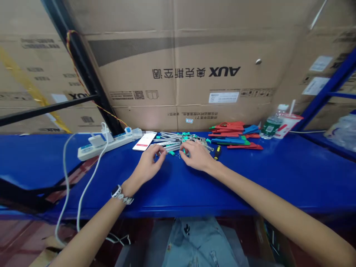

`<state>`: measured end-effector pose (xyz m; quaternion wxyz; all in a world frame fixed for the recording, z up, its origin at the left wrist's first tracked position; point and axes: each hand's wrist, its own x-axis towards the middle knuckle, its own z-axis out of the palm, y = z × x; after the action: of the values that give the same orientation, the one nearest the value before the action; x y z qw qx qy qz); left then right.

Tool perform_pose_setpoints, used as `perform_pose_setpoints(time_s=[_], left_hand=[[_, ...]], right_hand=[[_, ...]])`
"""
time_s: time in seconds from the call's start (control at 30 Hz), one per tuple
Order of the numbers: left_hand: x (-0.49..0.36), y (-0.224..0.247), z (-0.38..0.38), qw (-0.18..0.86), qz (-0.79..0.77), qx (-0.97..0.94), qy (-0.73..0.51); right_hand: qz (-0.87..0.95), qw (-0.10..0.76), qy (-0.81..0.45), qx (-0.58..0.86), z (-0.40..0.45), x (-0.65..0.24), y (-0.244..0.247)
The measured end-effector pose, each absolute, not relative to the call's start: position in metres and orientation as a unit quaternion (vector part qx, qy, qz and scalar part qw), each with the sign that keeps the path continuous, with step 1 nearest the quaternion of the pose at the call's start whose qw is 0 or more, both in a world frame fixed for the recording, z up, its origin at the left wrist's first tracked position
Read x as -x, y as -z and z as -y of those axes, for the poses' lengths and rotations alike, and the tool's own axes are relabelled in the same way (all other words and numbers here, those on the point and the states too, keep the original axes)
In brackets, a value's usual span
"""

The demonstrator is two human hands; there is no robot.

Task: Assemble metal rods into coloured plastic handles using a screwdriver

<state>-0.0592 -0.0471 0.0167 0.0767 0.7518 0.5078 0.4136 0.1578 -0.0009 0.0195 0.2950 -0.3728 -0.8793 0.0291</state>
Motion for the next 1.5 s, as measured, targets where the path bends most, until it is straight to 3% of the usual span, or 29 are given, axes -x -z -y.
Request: perform_pose_setpoints(time_s=[0.2,0.33,0.53,0.63,0.73,0.97,1.17,1.5], left_hand=[[0.076,0.001,0.036,0.229,-0.515,-0.68,-0.469],[0.036,0.0,0.01,0.319,-0.493,-0.636,-0.5],[0.034,-0.009,0.01,0.196,-0.454,-0.735,-0.464],[0.076,-0.005,0.013,0.05,-0.53,-0.743,-0.406],[0.117,0.004,0.013,-0.015,-0.6,-0.726,-0.337],[0.13,0.018,0.009,-0.019,-0.619,-0.735,-0.276],[0.129,0.018,0.014,0.005,-0.59,-0.744,-0.313],[0.085,-0.008,0.008,0.157,-0.451,-0.75,-0.459]], right_hand=[[0.906,0.264,-0.048,0.328,0.007,-0.116,-0.015],[0.876,0.316,-0.084,0.354,0.0,-0.122,-0.011],[0.824,0.38,-0.158,0.39,-0.009,-0.152,-0.001],[0.833,0.364,-0.158,0.386,-0.008,-0.151,0.004],[0.848,0.332,-0.15,0.384,-0.007,-0.141,0.006],[0.883,0.272,-0.094,0.37,-0.015,-0.094,-0.004],[0.896,0.224,-0.081,0.376,-0.019,-0.059,-0.008],[0.827,0.375,-0.221,0.356,-0.02,-0.108,-0.005]])
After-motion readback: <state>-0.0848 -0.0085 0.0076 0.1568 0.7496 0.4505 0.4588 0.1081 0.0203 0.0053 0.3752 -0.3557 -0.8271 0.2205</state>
